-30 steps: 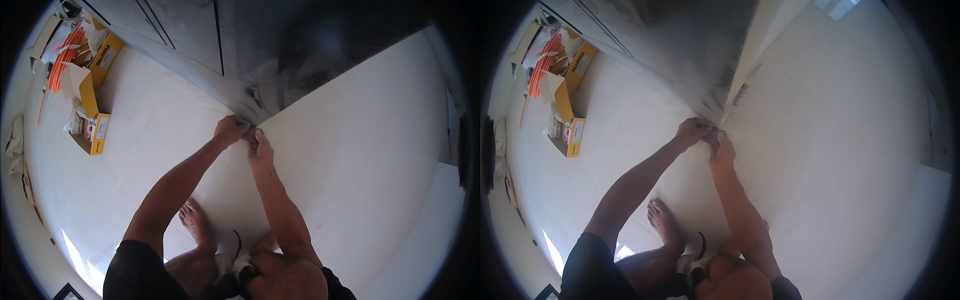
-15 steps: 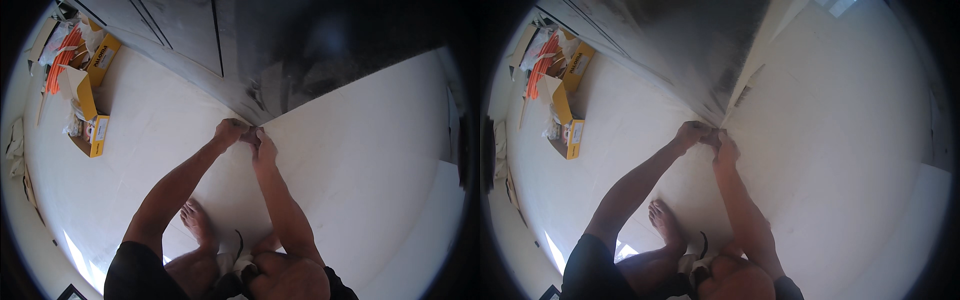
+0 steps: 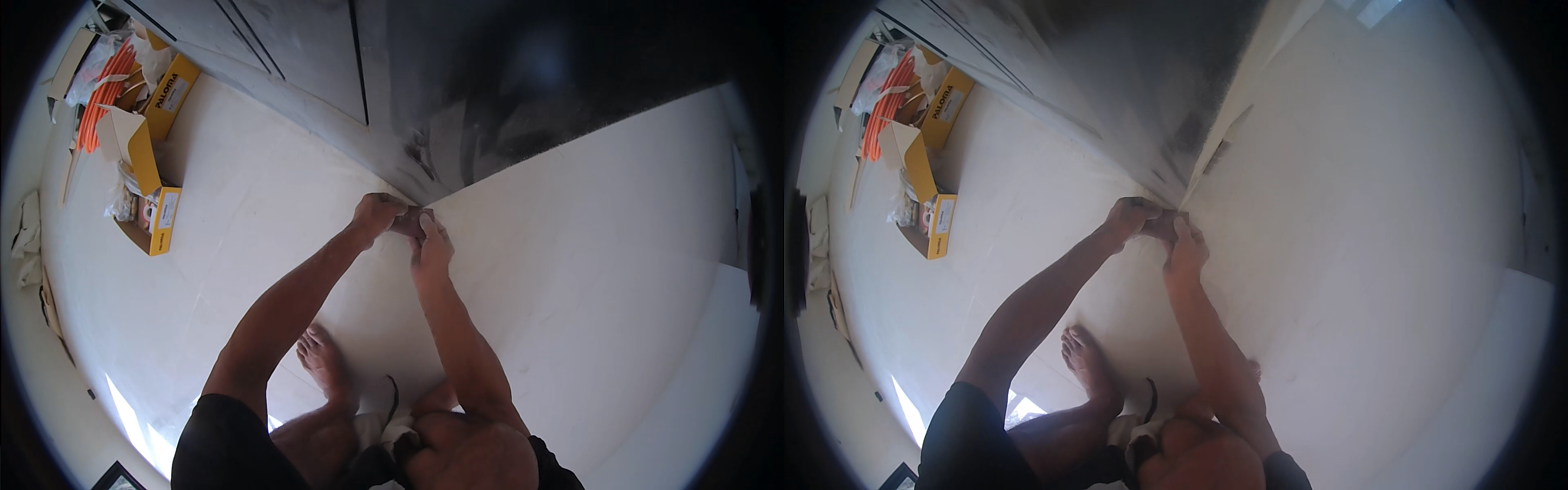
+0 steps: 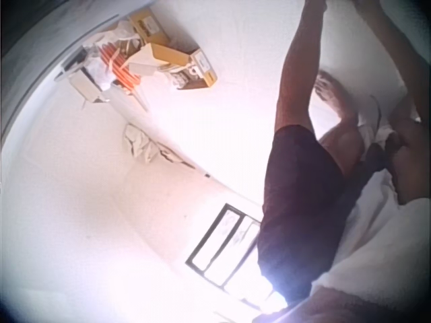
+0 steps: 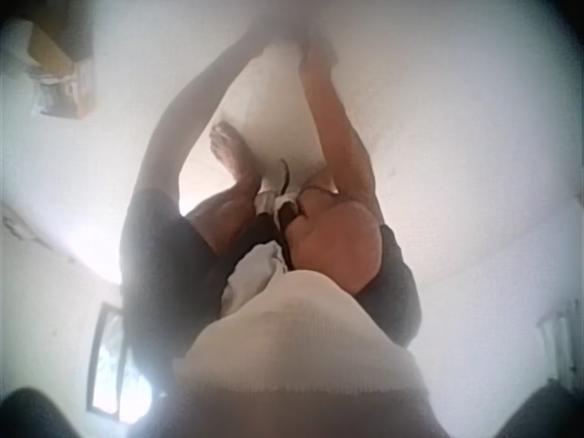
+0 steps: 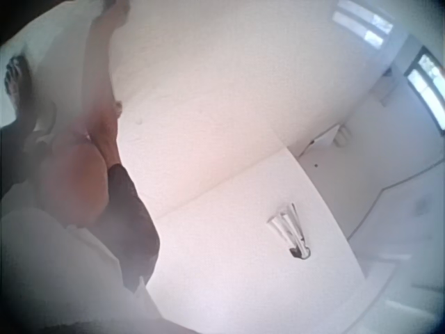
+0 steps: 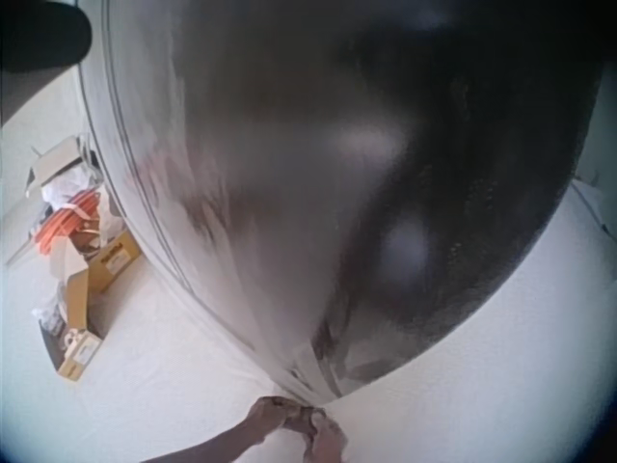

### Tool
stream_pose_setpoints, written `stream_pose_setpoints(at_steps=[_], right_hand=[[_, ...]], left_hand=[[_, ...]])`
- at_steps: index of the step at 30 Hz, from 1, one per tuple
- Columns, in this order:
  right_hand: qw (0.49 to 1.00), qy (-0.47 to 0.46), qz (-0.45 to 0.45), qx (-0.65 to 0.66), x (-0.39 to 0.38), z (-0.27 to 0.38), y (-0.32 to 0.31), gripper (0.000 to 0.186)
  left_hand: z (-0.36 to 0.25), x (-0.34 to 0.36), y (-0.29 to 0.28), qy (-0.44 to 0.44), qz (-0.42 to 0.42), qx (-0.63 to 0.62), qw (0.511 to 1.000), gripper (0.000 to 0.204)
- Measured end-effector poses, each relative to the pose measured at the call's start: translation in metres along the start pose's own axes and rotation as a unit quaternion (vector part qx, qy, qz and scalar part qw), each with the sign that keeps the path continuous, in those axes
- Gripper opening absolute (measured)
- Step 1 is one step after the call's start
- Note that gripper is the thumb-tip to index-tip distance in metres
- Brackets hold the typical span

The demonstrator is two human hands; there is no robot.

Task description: The person sands the edges of a door frame and the door itself using a sanding block. They work on the vertical edge near the hinges and the bottom corner of the frame, then move to the door surface.

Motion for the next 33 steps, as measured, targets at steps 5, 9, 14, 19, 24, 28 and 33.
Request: stream_pose_setpoints(at_steps=[5, 9, 14, 19, 24, 28, 33], right_hand=[[1.000, -0.002, 0.005, 0.008, 0.014, -0.001, -0.009, 0.037], [0.998, -0.009, 0.038, 0.039, 0.005, -0.004, -0.004, 0.035], [0.999, 0.035, -0.012, 0.011, 0.009, 0.000, -0.005, 0.038], [0.999, 0.005, 0.029, 0.038, 0.004, -0.004, -0.011, 0.036], [0.998, 0.017, 0.034, 0.047, 0.005, 0.002, -0.010, 0.032], [0.987, -0.080, 0.053, -0.126, -0.015, 0.010, -0.026, 0.020], [0.899, -0.235, 0.067, -0.365, -0.011, 0.045, -0.046, 0.019]], left_hand=[[-0.002, -0.011, 0.006, -0.025, 0.026, -0.033, 0.999, 0.028], [-0.003, -0.006, 0.003, 0.011, 0.023, -0.058, 0.998, 0.028], [-0.003, -0.014, 0.003, -0.020, 0.042, -0.047, 0.998, 0.027], [-0.010, -0.012, 0.002, -0.006, 0.056, 0.007, 0.998, 0.030], [-0.001, -0.009, 0.003, 0.005, 0.048, -0.041, 0.998, 0.033], [-0.023, -0.041, -0.008, 0.060, 0.115, 0.196, 0.972, 0.036], [-0.012, -0.088, -0.048, 0.131, 0.174, 0.476, 0.852, 0.032]])
Point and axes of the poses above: each hand's wrist, its own x-axis towards the middle knuckle, its own y-axis out of the palm, z = x × y, the point moved 3 cm from there along x, towards the middle knuckle, and after that the axes turned 7 degrees about y, right-handed, at the moved point
